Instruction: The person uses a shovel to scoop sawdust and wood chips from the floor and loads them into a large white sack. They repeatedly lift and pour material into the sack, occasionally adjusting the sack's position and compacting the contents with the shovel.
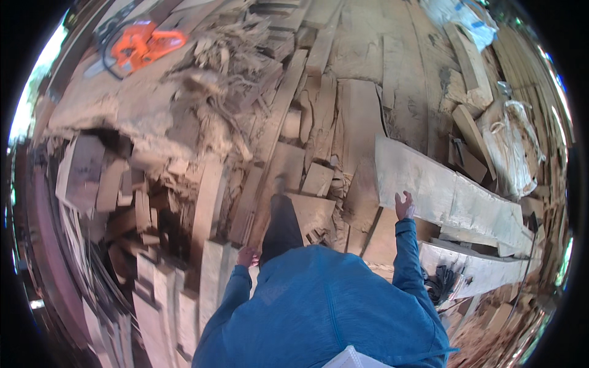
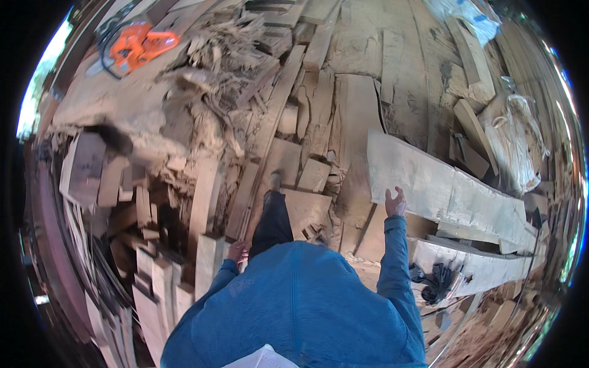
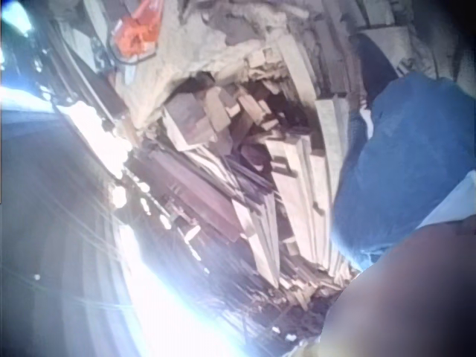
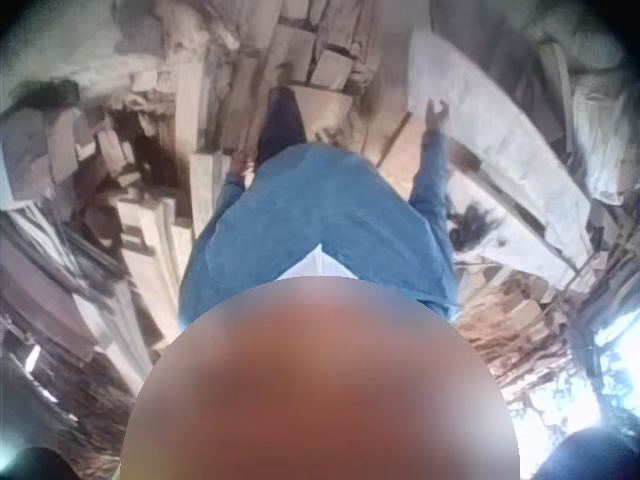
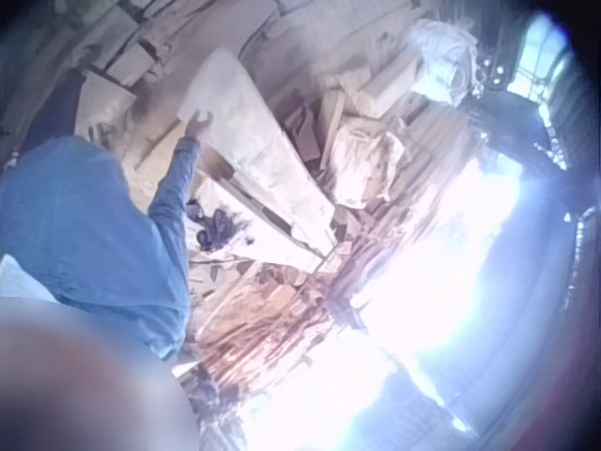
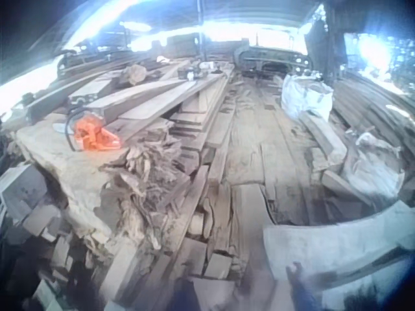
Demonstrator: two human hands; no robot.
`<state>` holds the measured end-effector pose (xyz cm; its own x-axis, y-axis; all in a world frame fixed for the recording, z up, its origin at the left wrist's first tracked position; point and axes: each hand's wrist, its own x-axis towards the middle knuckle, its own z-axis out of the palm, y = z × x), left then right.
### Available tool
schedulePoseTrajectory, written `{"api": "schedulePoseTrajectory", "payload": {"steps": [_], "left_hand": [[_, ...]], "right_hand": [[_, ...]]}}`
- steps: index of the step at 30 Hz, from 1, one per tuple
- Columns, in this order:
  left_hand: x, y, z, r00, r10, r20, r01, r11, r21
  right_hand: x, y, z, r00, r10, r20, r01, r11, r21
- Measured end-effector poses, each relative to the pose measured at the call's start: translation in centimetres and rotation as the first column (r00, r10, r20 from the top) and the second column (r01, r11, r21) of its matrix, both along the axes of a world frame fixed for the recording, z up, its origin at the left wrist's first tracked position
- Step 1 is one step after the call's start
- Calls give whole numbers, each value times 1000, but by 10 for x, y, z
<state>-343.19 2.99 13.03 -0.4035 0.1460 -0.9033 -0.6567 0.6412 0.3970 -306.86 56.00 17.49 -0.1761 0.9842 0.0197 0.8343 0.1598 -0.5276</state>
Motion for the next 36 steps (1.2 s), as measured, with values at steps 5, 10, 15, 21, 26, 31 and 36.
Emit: {"api": "schedulePoseTrajectory", "payload": {"steps": [5, 10, 15, 21, 26, 31, 36], "left_hand": [[-116, 12, 9, 995, 71, 70, -71, 997, -1], [-195, 11, 48, 995, 90, 50, -84, 990, -110], [-253, 41, 78, 997, 46, 60, -44, 998, -39], [-284, 114, 94, 982, -127, 138, 131, 991, -24], [-286, 214, 77, 810, -587, -5, 587, 809, -19], [-288, 383, 45, 630, -767, -119, 772, 635, -9], [-278, 610, 48, 543, -818, -191, 835, 551, 13]], "right_hand": [[-90, 44, -27, 949, -132, 287, 240, 893, -381], [-128, 57, -51, 869, -131, 477, 403, 746, -529], [-138, 52, -54, 851, -169, 496, 471, 663, -582], [-140, 51, -46, 886, -156, 437, 435, 608, -664], [-128, 52, -72, 890, -25, 455, 386, 572, -724], [-110, 46, -108, 908, 28, 417, 355, 475, -805], [-84, 88, -104, 972, 155, 177, 150, 171, -974]]}}
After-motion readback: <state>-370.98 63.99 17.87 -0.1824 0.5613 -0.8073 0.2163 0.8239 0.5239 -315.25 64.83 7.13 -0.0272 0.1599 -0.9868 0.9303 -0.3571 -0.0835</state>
